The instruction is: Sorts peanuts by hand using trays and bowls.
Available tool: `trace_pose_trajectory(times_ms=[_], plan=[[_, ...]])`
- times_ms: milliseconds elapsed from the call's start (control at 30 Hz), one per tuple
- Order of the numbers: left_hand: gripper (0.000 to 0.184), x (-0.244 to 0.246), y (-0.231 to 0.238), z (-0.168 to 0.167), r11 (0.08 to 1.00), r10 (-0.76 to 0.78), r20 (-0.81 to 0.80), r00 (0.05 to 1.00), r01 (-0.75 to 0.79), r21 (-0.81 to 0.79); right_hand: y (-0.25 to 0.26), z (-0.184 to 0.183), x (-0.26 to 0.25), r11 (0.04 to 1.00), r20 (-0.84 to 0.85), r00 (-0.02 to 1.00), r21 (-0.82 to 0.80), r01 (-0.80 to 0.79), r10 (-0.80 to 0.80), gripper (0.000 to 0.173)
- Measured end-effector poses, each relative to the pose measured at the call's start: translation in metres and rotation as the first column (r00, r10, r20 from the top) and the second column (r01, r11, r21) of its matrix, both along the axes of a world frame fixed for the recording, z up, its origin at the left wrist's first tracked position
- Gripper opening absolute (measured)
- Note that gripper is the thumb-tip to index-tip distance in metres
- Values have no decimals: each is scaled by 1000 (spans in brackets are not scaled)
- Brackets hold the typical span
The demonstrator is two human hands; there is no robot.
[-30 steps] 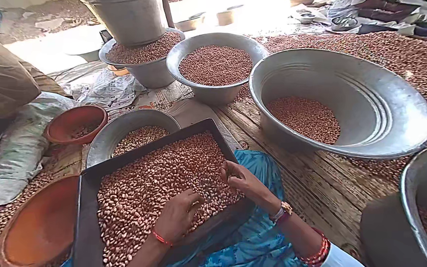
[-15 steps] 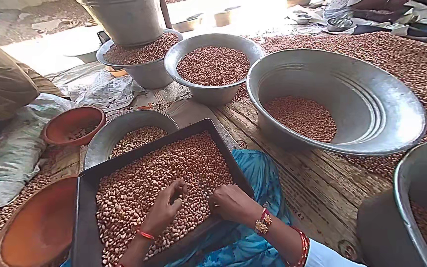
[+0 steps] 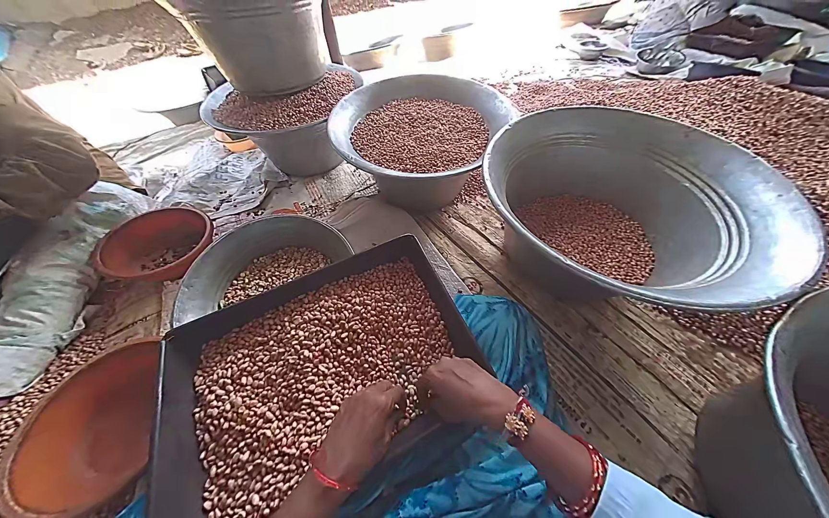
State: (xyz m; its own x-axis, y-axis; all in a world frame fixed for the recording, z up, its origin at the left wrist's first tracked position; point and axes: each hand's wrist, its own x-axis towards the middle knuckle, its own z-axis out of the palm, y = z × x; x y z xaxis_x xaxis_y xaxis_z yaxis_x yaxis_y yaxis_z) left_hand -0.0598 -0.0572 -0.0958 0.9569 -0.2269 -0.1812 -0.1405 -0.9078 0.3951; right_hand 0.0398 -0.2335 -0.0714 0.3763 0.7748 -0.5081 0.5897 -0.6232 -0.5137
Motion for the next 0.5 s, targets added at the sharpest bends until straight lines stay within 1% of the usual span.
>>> trace_pose_trajectory(times_ms=[33,67,100,133,167,200,233,267,300,367,400,433,467,500], plan=[[16,0,1,-1,1000,-1,-3,1000,1,2,-2,-3,4,998,-29,1000,61,-1,3,21],[17,0,1,-1,1000,2,-14,1000,-1,8,-6,-6,9,987,-70,997,158,22,-11,21],[17,0,1,0,1000,9,-28,1000,-8,12,-9,-7,13,962,-132,990,262,76,-42,22],[19,1,0,1,1000,17,-62,998,-16,18,-11,-8,17,917,-209,974,362,165,-93,24],[20,1,0,3,999,26,-105,994,-24,20,-14,-7,18,862,-286,946,428,270,-154,25],[21,3,0,4,1000,28,-144,989,-26,13,-15,-5,18,807,-349,912,462,369,-216,27],[21,5,3,5,999,26,-163,986,-29,-20,-15,-2,17,767,-374,888,474,433,-270,29],[20,7,8,4,995,30,-152,988,-44,-89,-15,1,16,757,-363,880,467,457,-307,29],[18,10,16,5,977,62,-144,988,-89,-193,-14,4,16,775,-329,886,444,450,-327,28],[18,17,36,8,870,183,-139,973,-226,-439,-11,4,10,828,-211,920,402,391,-331,23],[22,20,43,11,823,240,-120,963,-268,-502,-9,1,7,855,-140,938,385,348,-318,23],[27,24,48,14,816,288,-85,954,-291,-500,-5,-2,3,884,-66,951,355,304,-301,24],[28,26,49,18,836,307,-57,950,-298,-461,0,-4,0,910,-3,960,316,267,-281,24],[25,29,45,19,872,303,-19,953,-285,-397,4,-6,-3,931,51,964,278,237,-261,24]])
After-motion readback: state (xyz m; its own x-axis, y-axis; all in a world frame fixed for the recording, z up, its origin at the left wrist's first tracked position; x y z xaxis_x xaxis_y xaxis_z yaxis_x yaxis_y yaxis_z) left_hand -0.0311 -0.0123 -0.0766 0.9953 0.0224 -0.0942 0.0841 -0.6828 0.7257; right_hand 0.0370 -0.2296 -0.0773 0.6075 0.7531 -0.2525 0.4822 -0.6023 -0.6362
